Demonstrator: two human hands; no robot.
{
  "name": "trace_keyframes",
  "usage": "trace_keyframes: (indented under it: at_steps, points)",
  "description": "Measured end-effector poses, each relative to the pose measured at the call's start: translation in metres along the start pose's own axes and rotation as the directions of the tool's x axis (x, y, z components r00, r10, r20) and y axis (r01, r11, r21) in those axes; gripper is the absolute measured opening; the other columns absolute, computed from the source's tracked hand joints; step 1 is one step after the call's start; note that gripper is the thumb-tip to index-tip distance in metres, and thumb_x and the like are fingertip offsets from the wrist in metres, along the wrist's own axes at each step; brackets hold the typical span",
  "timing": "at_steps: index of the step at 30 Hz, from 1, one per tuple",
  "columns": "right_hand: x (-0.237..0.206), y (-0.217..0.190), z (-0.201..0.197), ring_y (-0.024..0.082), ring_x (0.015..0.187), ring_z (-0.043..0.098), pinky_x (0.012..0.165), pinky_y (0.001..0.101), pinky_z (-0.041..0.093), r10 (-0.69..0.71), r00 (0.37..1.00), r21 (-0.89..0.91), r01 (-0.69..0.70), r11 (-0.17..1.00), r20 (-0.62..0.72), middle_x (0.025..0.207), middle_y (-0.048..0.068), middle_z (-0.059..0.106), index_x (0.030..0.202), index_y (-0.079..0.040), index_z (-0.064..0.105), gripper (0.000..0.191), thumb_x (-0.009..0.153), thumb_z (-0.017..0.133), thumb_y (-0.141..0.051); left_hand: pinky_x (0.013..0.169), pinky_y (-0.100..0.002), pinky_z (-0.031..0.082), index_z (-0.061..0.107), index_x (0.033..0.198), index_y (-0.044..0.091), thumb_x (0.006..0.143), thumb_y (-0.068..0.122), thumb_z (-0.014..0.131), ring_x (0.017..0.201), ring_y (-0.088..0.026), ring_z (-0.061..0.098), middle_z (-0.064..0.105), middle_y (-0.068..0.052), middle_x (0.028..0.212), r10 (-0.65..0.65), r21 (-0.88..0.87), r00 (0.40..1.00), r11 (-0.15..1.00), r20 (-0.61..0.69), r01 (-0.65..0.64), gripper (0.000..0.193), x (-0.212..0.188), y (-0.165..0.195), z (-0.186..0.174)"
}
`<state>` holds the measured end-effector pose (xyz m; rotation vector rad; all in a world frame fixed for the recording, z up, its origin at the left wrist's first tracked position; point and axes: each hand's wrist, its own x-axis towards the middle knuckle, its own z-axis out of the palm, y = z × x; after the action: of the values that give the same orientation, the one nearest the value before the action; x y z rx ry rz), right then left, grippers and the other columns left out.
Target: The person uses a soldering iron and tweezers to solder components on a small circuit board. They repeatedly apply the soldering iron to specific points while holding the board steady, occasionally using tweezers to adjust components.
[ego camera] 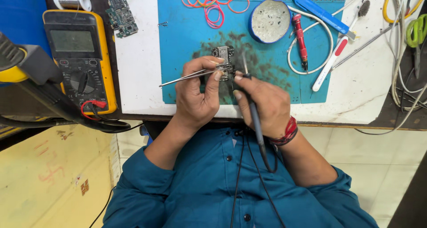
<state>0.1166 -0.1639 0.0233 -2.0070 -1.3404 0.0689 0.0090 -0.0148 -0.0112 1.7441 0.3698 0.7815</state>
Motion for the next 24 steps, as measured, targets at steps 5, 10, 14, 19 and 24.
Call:
trace_keyframes:
  at_steps: [5,10,14,19,24]
  points:
    - [-0.007,0.004,0.002,0.029,0.087,0.073,0.077,0.0364,0.058,-0.007,1.0,0.022,0.007,1.0,-0.013,0.104,0.013,0.072,0.129,-0.008,0.063,0.037,0.095,0.077,-0.007,0.095,-0.03,0.061,0.049,0.126,0.002,0.11,-0.003,0.056,0.107,-0.018,0.072,0.065,-0.016,0.126,-0.111,-0.203,0.992,0.972,0.057,0.12,0.018,0.002,-0.003,0.0]
    - [-0.022,0.013,0.016,0.019,0.081,0.063,0.075,0.0283,0.055,0.242,0.965,0.332,-0.195,0.923,-0.106,0.116,0.016,0.067,0.15,-0.003,0.032,0.06,0.105,0.07,-0.01,0.099,-0.03,0.059,0.046,0.131,0.003,0.113,-0.004,0.054,0.11,-0.02,0.071,0.064,-0.016,0.123,-0.078,-0.293,0.995,0.952,0.054,0.091,0.021,-0.001,-0.007,-0.003]
    - [-0.026,0.019,0.019,0.017,0.085,0.064,0.077,0.0274,0.053,0.289,0.949,0.352,-0.229,0.907,-0.126,0.116,0.016,0.066,0.148,0.0,0.038,0.054,0.104,0.068,-0.01,0.1,-0.03,0.058,0.046,0.13,0.003,0.113,-0.004,0.052,0.111,-0.019,0.069,0.064,-0.016,0.123,-0.079,-0.282,0.994,0.954,0.08,0.099,0.019,0.0,-0.008,-0.004]
    - [-0.02,0.016,0.015,0.02,0.085,0.064,0.077,0.0286,0.052,0.228,0.946,0.263,-0.165,0.951,-0.231,0.109,0.014,0.065,0.133,-0.002,0.058,0.032,0.105,0.073,-0.006,0.101,-0.03,0.057,0.048,0.128,0.002,0.113,-0.003,0.051,0.111,-0.018,0.068,0.062,-0.016,0.121,-0.109,-0.322,0.976,0.932,0.191,0.167,0.016,0.004,-0.008,-0.007]
    - [-0.016,0.011,0.006,0.024,0.077,0.065,0.069,0.0299,0.05,0.197,0.949,0.214,-0.145,0.966,-0.246,0.098,0.015,0.067,0.117,0.001,0.066,0.021,0.099,0.075,-0.003,0.093,-0.027,0.059,0.048,0.127,0.003,0.112,-0.002,0.053,0.103,-0.015,0.069,0.065,-0.014,0.123,-0.104,-0.327,0.991,0.937,0.081,0.125,0.016,0.002,-0.005,-0.003]
